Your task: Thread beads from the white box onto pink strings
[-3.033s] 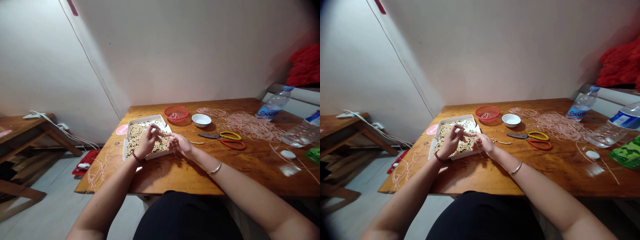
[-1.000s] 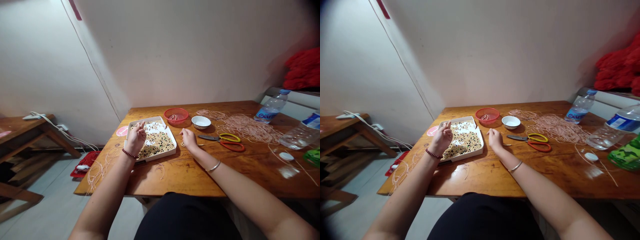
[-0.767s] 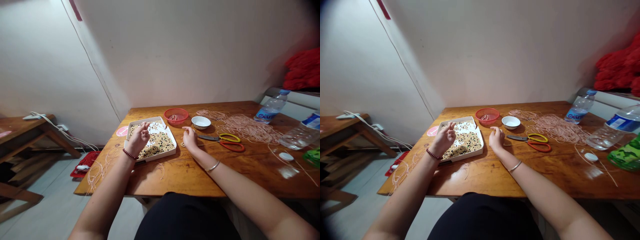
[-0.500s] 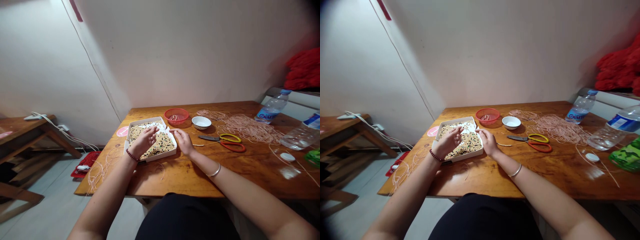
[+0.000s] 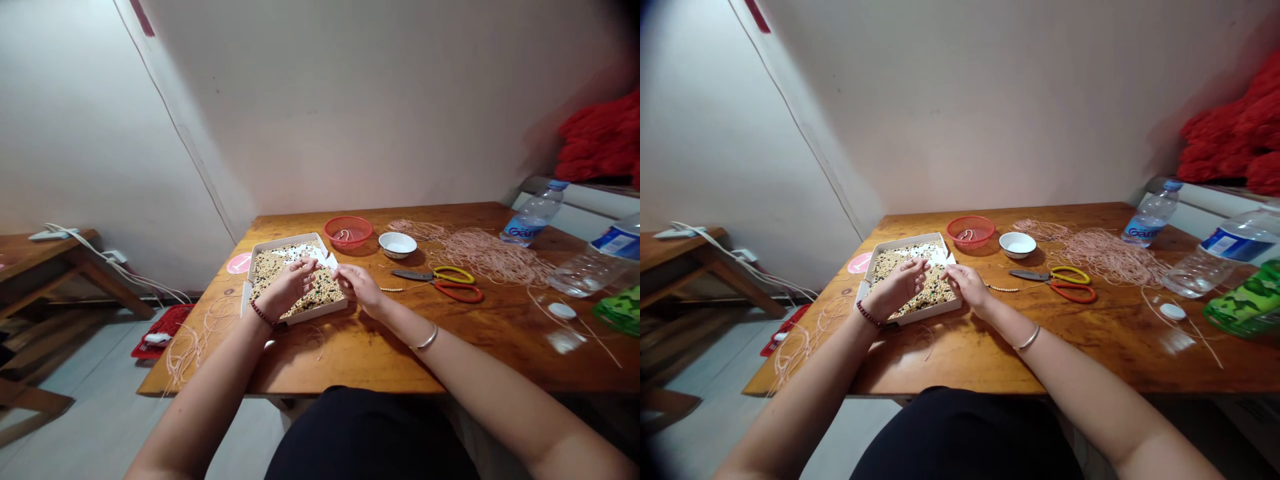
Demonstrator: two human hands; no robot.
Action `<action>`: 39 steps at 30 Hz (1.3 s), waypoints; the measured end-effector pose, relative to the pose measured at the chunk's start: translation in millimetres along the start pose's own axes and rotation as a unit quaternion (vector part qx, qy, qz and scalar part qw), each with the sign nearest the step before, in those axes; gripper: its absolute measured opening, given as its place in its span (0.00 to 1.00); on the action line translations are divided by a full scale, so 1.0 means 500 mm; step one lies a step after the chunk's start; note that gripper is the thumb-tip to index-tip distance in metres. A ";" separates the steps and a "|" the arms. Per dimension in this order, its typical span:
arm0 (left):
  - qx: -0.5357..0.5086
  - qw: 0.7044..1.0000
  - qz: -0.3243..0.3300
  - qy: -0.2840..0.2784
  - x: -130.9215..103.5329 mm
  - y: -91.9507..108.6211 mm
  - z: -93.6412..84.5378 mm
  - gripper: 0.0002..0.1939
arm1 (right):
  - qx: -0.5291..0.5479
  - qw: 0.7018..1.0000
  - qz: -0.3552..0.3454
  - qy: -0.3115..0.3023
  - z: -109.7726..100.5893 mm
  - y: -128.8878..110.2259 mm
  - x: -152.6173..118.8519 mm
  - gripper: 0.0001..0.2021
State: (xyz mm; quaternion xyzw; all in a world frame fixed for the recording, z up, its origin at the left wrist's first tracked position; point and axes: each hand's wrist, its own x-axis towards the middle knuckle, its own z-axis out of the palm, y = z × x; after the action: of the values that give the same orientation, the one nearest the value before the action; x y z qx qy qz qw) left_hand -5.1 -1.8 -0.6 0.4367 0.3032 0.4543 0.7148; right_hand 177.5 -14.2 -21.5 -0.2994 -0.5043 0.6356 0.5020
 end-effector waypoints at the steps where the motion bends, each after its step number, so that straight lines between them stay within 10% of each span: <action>1: 0.001 1.000 -0.001 0.003 0.000 0.001 0.000 0.09 | 0.004 1.000 0.002 0.001 0.000 -0.003 -0.001 0.18; 9: 0.171 0.983 0.037 0.048 0.000 0.006 0.009 0.11 | 0.011 0.999 -0.012 0.041 -0.010 -0.007 0.004 0.17; 19: 0.479 0.859 0.178 -0.031 -0.004 -0.019 0.016 0.05 | 0.000 0.997 -0.010 0.076 -0.011 -0.003 0.008 0.18; 39: 0.408 0.900 0.144 -0.060 0.000 -0.024 0.012 0.11 | -0.072 0.992 -0.002 0.099 -0.017 0.012 0.018 0.18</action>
State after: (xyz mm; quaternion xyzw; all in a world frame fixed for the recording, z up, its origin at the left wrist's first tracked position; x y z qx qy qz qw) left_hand 4.8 -6.3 -8.7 0.7551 0.3524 0.3618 0.4180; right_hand 180.1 -2.6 -28.8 -0.3954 -0.4970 0.5637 0.5280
